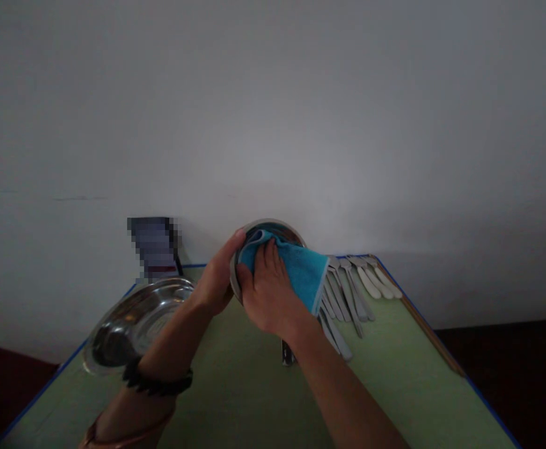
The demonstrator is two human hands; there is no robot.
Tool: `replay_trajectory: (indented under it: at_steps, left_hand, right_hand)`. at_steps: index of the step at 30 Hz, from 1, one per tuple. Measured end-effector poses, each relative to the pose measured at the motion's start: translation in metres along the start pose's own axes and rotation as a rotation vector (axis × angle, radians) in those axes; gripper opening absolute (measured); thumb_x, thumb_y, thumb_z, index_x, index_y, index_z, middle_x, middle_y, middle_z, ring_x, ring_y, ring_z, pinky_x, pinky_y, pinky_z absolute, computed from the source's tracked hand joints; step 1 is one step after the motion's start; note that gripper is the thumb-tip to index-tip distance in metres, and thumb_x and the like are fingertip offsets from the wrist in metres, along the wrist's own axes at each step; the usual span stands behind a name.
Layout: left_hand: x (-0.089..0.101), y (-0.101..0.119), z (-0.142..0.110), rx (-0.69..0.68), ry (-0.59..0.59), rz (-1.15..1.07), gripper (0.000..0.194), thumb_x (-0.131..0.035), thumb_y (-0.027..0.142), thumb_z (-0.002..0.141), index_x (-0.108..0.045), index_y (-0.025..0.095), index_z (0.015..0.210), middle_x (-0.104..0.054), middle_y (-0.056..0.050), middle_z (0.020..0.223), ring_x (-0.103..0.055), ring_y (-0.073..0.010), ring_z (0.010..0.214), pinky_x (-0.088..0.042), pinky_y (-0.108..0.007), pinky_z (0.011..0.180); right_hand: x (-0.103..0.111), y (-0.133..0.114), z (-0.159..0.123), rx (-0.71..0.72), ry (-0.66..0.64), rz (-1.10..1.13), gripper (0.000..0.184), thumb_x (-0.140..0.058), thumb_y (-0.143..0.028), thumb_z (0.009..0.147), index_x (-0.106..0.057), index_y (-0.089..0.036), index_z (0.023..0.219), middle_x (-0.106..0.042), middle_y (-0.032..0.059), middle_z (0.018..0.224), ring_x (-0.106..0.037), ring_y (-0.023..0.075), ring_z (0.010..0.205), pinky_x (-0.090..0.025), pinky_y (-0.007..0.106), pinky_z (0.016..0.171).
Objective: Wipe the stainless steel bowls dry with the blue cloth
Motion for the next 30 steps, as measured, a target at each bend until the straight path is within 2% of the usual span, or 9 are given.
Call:
replay_trajectory:
  at_steps: [2, 5, 9, 11, 13, 18, 21, 26, 30]
  left_hand:
    - [0.001, -0.012, 0.000, 0.076, -0.016, -0.071, 0.030, -0.050, 0.043, 0.080, -0.066, 0.020, 0.086, -0.068, -0.003, 0.096, -0.048, -0.0215, 0.116, -0.033, -0.033, 0.101]
    - [0.005, -0.020, -0.001, 0.160, -0.016, -0.151, 0.033, -0.050, 0.048, 0.079, -0.065, 0.018, 0.077, -0.068, -0.002, 0.081, -0.056, -0.0204, 0.102, -0.039, -0.031, 0.096]
    - [0.018, -0.004, -0.001, 0.077, 0.067, -0.158, 0.021, -0.056, 0.040, 0.076, -0.064, 0.021, 0.075, -0.063, 0.003, 0.070, -0.058, -0.0165, 0.086, -0.043, -0.030, 0.090]
    - [0.027, 0.005, 0.000, 0.033, 0.133, -0.145, 0.017, -0.058, 0.036, 0.075, -0.065, 0.021, 0.074, -0.063, 0.003, 0.070, -0.058, -0.0161, 0.085, -0.044, -0.029, 0.089]
    - [0.041, 0.005, 0.001, 0.053, 0.240, -0.146, 0.018, -0.060, 0.037, 0.072, -0.065, 0.020, 0.068, -0.063, 0.003, 0.066, -0.059, -0.0171, 0.084, -0.045, -0.030, 0.087]
    - [0.065, 0.004, 0.001, 0.072, 0.425, -0.216, 0.018, -0.061, 0.036, 0.070, -0.066, 0.019, 0.067, -0.064, 0.002, 0.065, -0.061, -0.0175, 0.082, -0.047, -0.029, 0.083]
    - [0.069, 0.007, 0.002, 0.024, 0.451, -0.299, 0.017, -0.058, 0.034, 0.070, -0.065, 0.019, 0.070, -0.066, 0.003, 0.067, -0.062, -0.0169, 0.081, -0.048, -0.028, 0.079]
    - [0.069, 0.019, 0.002, -0.112, 0.452, -0.364, 0.016, -0.056, 0.034, 0.071, -0.064, 0.020, 0.073, -0.067, 0.004, 0.069, -0.063, -0.0145, 0.079, -0.048, -0.024, 0.075]
    - [0.057, 0.033, -0.001, -0.176, 0.382, -0.240, 0.019, -0.053, 0.035, 0.074, -0.064, 0.020, 0.077, -0.069, 0.002, 0.081, -0.061, -0.0173, 0.090, -0.048, -0.025, 0.077]
  right_hand:
    - [-0.002, -0.008, -0.001, 0.012, -0.049, 0.085, 0.068, -0.017, -0.045, 0.091, -0.010, 0.002, 0.139, -0.004, 0.0196, 0.148, 0.003, 0.0220, 0.136, -0.008, 0.047, 0.111]
    - [0.000, -0.027, -0.004, 0.110, -0.131, 0.229, 0.064, -0.013, -0.046, 0.092, -0.011, -0.004, 0.141, -0.009, 0.0129, 0.150, 0.001, 0.0160, 0.136, -0.007, 0.040, 0.112]
    - [0.011, -0.051, -0.013, 0.234, -0.178, 0.287, 0.054, -0.014, -0.043, 0.093, -0.021, -0.017, 0.140, -0.027, 0.0045, 0.146, -0.016, 0.0120, 0.135, -0.016, 0.033, 0.112]
    - [0.013, -0.062, -0.019, 0.287, -0.177, 0.229, 0.051, -0.018, -0.040, 0.094, -0.027, -0.016, 0.138, -0.035, 0.0049, 0.143, -0.025, 0.0119, 0.133, -0.022, 0.031, 0.110]
    - [0.012, -0.070, -0.023, 0.313, -0.132, 0.086, 0.049, -0.024, -0.036, 0.094, -0.033, -0.012, 0.135, -0.038, 0.0083, 0.140, -0.031, 0.0150, 0.130, -0.024, 0.032, 0.109]
    - [0.006, -0.073, -0.024, 0.294, 0.019, -0.276, 0.047, -0.030, -0.031, 0.092, -0.044, -0.004, 0.127, -0.048, 0.0153, 0.132, -0.039, 0.0225, 0.124, -0.027, 0.039, 0.106]
    - [0.007, -0.071, -0.021, 0.336, 0.015, -0.345, 0.045, -0.029, -0.033, 0.093, -0.050, -0.008, 0.123, -0.054, 0.0112, 0.127, -0.041, 0.0209, 0.122, -0.021, 0.039, 0.108]
    - [0.027, -0.066, -0.020, 0.338, 0.011, -0.367, 0.051, -0.020, -0.040, 0.094, -0.059, -0.013, 0.114, -0.054, 0.0087, 0.127, -0.036, 0.0188, 0.127, -0.014, 0.041, 0.110]
    - [0.045, -0.061, -0.019, 0.278, 0.144, -0.410, 0.044, -0.028, -0.034, 0.093, -0.065, -0.011, 0.096, -0.050, 0.0111, 0.130, -0.034, 0.0204, 0.128, -0.014, 0.040, 0.110]
Point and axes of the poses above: each hand's wrist, its own z-axis towards the middle knuckle, its own x-axis out of the back of the hand, y = z × x, the point moved 10 cm from there along z, towards the middle knuckle
